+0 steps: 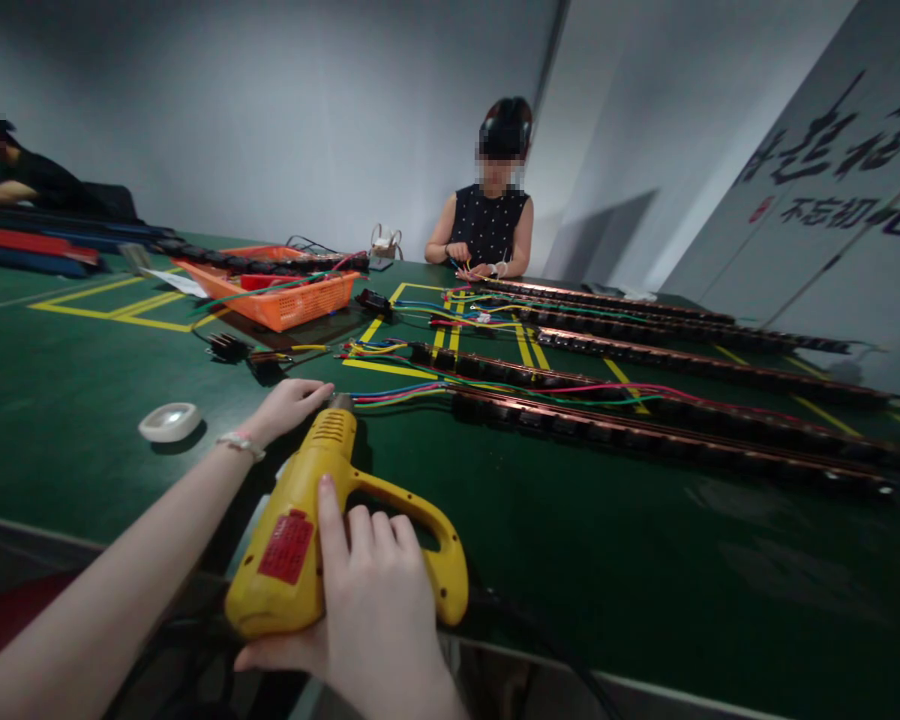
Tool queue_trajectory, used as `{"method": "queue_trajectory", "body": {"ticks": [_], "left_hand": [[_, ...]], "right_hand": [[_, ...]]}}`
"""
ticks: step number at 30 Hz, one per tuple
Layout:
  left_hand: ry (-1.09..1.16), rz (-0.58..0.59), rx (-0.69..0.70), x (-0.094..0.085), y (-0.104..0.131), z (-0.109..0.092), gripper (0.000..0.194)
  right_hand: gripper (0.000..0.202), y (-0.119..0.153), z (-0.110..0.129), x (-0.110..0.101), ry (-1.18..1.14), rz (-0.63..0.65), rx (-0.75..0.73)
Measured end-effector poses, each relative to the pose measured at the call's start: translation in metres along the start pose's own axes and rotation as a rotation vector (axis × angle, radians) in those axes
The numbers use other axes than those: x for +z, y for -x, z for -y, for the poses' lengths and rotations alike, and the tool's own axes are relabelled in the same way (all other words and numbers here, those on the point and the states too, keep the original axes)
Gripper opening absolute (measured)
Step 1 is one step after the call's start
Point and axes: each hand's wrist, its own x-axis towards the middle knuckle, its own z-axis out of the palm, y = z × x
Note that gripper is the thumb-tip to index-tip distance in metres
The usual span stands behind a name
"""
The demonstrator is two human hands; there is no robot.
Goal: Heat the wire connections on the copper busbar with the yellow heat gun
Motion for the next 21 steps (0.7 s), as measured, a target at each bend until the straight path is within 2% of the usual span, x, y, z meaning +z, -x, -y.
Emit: {"method": "queue_trajectory", "body": {"ticks": [5, 11, 17, 21], "left_hand": [[0.024, -0.021, 0.001, 0.002, -0.001, 0.005, 0.056], [0.037, -0.016, 0.009, 0.003, -0.002, 0.007, 0.056], [0.024, 0.007, 0.015, 0.0, 0.001, 0.001, 0.053], [0.027, 0.009, 0.003, -0.001, 0.002, 0.0, 0.052]], "right_hand": [[0.131, -0.003, 0.004, 0.003, -0.078, 0.092, -0.032], [0.125, -0.004, 0.0, -0.001, -0.068, 0.134, -0.076], [0.116, 0.0, -0.02, -0.014, -0.126, 0.165, -0.071], [0.122, 0.009, -0.039, -0.025, -0.072, 0.149, -0.03]]}}
